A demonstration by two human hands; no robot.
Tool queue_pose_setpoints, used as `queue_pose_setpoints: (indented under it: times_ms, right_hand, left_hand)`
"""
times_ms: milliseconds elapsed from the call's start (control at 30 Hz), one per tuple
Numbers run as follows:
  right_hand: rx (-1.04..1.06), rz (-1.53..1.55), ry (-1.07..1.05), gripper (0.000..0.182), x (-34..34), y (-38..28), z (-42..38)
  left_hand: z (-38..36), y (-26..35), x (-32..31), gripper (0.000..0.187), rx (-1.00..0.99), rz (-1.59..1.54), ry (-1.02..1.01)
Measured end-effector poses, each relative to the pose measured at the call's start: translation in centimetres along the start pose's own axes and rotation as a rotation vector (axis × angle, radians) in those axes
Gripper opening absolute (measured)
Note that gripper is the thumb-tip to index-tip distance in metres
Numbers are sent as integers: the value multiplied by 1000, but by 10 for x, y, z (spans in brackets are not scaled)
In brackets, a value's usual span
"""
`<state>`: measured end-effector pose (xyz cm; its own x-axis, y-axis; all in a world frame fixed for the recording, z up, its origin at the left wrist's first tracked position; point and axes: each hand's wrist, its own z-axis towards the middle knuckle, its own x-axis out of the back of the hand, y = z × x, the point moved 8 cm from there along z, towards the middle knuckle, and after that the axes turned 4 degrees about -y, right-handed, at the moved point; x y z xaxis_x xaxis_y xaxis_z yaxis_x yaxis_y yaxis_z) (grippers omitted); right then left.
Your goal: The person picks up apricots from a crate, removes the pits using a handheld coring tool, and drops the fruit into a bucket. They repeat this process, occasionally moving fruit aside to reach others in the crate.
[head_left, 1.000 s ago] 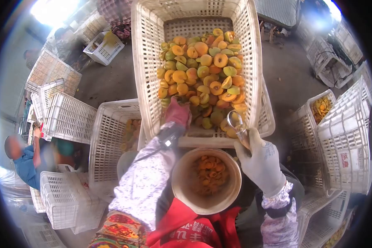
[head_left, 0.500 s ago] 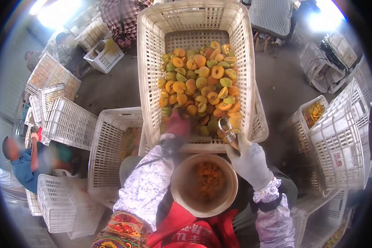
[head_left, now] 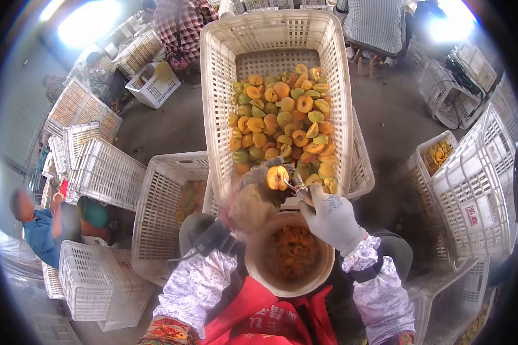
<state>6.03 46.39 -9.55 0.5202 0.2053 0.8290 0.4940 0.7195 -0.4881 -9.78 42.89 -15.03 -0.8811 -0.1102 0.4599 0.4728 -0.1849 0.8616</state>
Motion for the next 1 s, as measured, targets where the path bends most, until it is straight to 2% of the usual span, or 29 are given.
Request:
queue_pose_setpoints:
  times_ms: [67, 100, 167, 200, 267, 300, 367, 400, 467, 500, 533, 600, 667, 700, 733, 800, 833, 867, 900, 967, 1000]
  right_hand:
    - [33, -29, 19, 20, -1, -8, 0]
    - [32, -31, 15, 20, -2, -9, 1]
    - [63, -22, 48, 20, -3, -14, 3]
    - [62, -23, 42, 20, -5, -16, 4]
    - [33, -26, -65, 22, -16, -17, 7]
    - [35, -27, -71, 22, -23, -16, 8]
    - [57, -162, -121, 34, -43, -16, 7]
    - [59, -164, -128, 34, -46, -17, 6]
    - [61, -233, -197, 48, -52, -24, 5]
    - [60, -235, -202, 48, -55, -26, 3]
    - [66, -167, -170, 46, -55, -29, 0]
    - [75, -96, -139, 44, -55, -33, 2]
    - [3, 181, -270, 40, -63, -28, 4]
    - [2, 182, -272, 40, -66, -26, 4]
    - [67, 239, -223, 36, -64, -28, 5]
    - [131, 296, -172, 32, -56, -33, 8]
    - [27, 472, -305, 26, -55, -32, 10]
    - [-80, 646, -438, 21, -55, -32, 11]
    - [-79, 645, -437, 21, -48, -34, 13]
    - [-261, 749, -708, 22, -57, -33, 5]
    - [-262, 751, -707, 22, -52, -35, 8]
  left_hand:
    - [-5, 2, 2, 40, 232, -614, 129]
    - [-5, 5, 1, 40, 233, -619, 130]
    - [-4, 20, 1, 44, 34, -741, 108]
    - [-3, 17, 2, 44, 38, -746, 110]
    - [-4, 30, 6, 40, -135, 162, 122]
    - [-6, 22, 4, 40, -131, 158, 125]
    - [-14, 13, 14, 36, -58, 231, 319]
    - [-14, 9, 14, 36, -53, 226, 323]
    - [-4, 8, 2, 28, -46, -1240, 187]
    - [-9, -7, 4, 24, 108, -1096, 357]
    - [-9, -12, 3, 24, 111, -1099, 359]
    - [-14, -2, 21, 22, -58, -434, 434]
    - [-12, 16, 30, 22, -56, -362, 384]
    - [-11, 23, 30, 22, -52, -295, 335]
    - [-11, 19, 30, 22, -47, -296, 336]
    - [-8, -6, 20, 24, 85, -643, 289]
    - [-8, -3, 20, 24, 86, -642, 288]
    - [-7, 4, 18, 27, 59, -842, 271]
    - [-5, 10, 15, 31, 30, -1042, 252]
    - [-3, 13, 14, 34, 65, -1071, 258]
    - [-3, 14, 12, 37, 101, -1100, 262]
